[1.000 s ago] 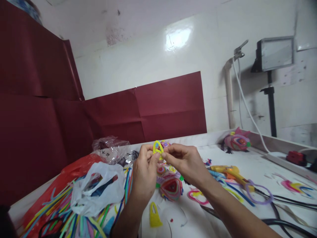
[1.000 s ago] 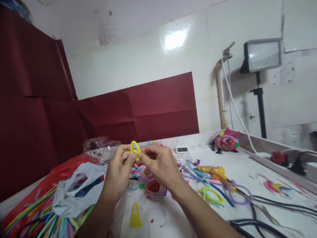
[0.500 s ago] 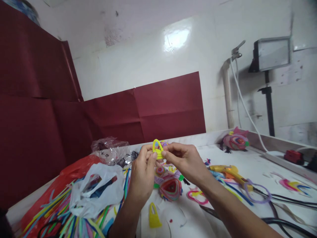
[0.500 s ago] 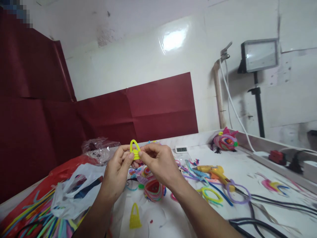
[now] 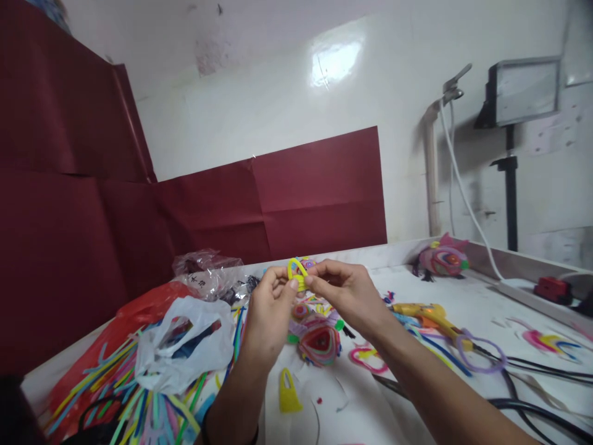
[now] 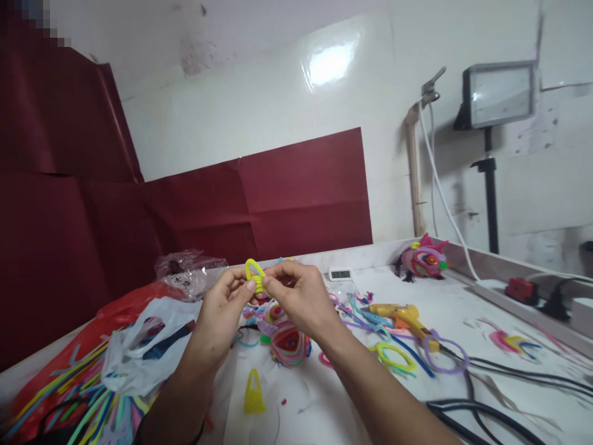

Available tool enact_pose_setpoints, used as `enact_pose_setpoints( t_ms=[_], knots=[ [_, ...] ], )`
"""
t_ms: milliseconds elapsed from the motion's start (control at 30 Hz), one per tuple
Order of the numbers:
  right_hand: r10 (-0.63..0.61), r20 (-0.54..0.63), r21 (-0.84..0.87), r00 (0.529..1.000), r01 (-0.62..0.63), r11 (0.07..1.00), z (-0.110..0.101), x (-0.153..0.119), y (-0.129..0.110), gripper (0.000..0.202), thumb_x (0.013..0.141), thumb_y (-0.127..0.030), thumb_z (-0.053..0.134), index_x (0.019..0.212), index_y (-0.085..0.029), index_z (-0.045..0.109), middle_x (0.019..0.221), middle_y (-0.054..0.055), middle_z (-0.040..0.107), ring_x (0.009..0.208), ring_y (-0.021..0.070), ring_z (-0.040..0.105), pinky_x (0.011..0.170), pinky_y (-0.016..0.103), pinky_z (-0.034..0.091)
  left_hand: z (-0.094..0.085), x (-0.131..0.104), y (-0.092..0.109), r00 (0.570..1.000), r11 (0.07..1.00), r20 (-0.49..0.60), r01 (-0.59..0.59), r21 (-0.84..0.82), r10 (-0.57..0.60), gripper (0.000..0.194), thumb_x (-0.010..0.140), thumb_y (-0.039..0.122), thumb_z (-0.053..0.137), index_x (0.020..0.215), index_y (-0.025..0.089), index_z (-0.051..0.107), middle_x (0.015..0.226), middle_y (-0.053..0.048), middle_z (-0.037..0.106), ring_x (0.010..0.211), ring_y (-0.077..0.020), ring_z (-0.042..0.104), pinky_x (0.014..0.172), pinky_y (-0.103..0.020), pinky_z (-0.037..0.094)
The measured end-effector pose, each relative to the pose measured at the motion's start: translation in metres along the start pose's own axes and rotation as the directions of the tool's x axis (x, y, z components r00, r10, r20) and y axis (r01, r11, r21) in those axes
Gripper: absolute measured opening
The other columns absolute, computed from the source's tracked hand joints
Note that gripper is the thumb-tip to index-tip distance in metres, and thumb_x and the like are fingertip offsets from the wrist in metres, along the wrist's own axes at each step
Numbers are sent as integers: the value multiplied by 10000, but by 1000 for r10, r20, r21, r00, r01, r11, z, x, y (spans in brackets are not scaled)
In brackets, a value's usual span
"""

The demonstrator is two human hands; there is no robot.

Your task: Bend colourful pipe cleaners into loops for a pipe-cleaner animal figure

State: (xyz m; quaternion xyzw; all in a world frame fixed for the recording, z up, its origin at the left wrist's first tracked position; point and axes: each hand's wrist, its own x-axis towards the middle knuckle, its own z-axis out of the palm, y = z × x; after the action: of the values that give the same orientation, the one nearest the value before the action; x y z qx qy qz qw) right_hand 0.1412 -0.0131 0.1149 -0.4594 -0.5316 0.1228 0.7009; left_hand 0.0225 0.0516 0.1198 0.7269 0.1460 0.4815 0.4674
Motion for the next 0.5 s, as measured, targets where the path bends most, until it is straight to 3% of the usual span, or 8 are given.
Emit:
enact_pose_setpoints(
  t_ms=[167,300,500],
  knots=[
    [-5,18,-22,1000,5,1000,-3,-1,1,142,701,-283,631,703,-142,646,653,24,636,591,131,562,574,255,451,1,3,-3,999,996,-3,44,-74,-44,116,737,207,607,825,141,572,694,9,612,601,-86,575,586,-192,464],
    [-24,35,-47,999,25,999,-4,0,0,132,705,-269,626,708,-139,648,670,30,649,599,135,573,565,251,454,1,5,-6,999,999,-27,19,-34,-20,113,724,207,621,805,142,576,670,19,608,575,-86,586,574,-197,469],
    [-67,43,-156,997,73,985,-6,0,0,130,717,-251,606,674,-130,630,625,15,612,570,115,532,531,230,420,-2,5,-7,1000,999,21,-19,48,18,111,765,248,594,809,148,571,693,5,609,600,-115,628,556,-213,484]
  ],
)
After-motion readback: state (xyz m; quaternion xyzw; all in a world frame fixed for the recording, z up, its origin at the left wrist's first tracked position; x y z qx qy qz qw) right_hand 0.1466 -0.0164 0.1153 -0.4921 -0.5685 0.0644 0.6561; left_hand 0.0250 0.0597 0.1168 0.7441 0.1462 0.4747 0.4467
